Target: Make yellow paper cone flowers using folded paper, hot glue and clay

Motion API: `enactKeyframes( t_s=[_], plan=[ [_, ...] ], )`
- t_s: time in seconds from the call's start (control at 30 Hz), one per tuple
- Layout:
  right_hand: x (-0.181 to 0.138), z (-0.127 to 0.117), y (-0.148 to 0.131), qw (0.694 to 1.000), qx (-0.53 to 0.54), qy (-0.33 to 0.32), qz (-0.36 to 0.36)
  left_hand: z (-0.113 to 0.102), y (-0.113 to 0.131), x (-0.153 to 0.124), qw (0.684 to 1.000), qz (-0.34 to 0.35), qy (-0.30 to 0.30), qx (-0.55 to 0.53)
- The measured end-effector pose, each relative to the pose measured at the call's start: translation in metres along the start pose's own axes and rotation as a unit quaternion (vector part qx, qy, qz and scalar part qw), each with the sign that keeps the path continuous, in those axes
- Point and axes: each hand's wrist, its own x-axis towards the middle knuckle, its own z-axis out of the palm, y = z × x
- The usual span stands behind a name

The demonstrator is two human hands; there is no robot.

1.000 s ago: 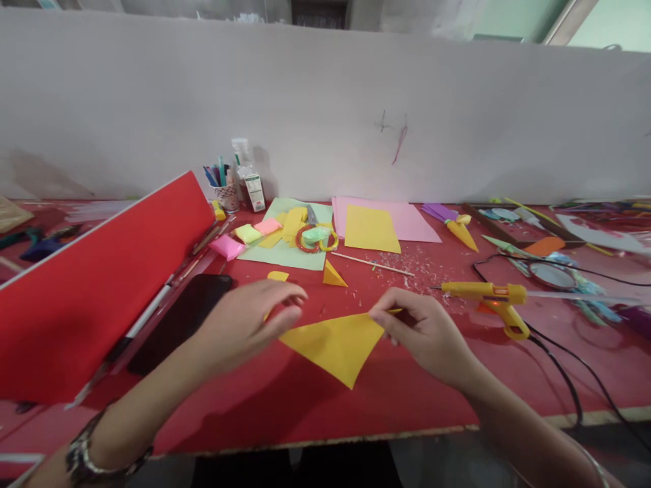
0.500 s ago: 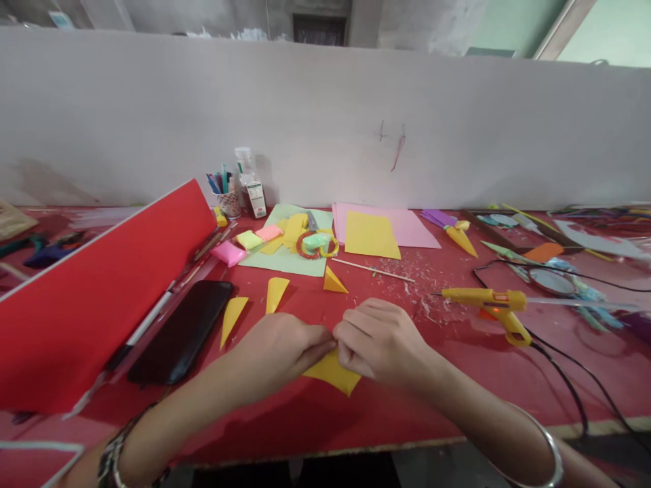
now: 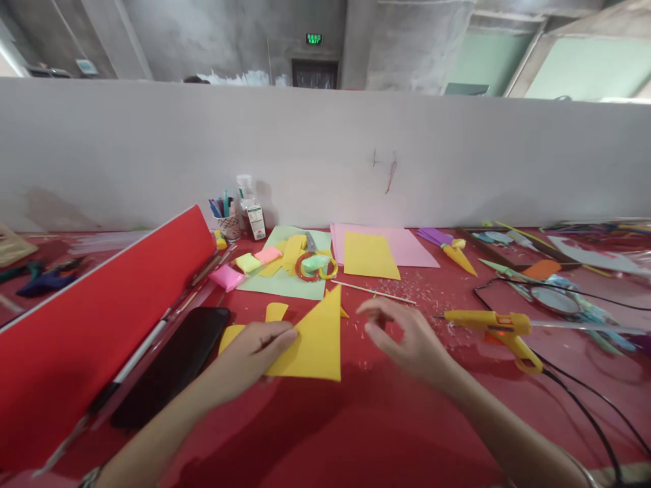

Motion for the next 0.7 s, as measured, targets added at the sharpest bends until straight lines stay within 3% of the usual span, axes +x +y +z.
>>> enactKeyframes(
  t_s=[0.13,0.23,0.4,0.53,0.7],
  plan=[
    [0.009,0.019,-0.002,0.961,0.251,-0.099,0.065,0.02,-0.004,0.017,0.992,0.004,-0.002,-0.123],
    [0.012,0.029,0.0,0.931,0.334,-0.117,0.086,0.034,-0.007,0.026,0.994,0.0,0.016,-0.108],
    [0.01,0.038,0.006,0.915,0.351,-0.112,0.166,0.051,-0.021,0.028,0.979,0.021,-0.01,-0.2],
    [0.007,0.046,0.01,0.91,0.312,-0.102,0.255,0.061,-0.028,0.024,0.955,0.004,0.019,-0.295],
    [0.006,0.05,0.011,0.929,0.284,-0.094,0.22,0.065,-0.022,0.021,0.961,-0.052,0.054,-0.264]
  ],
)
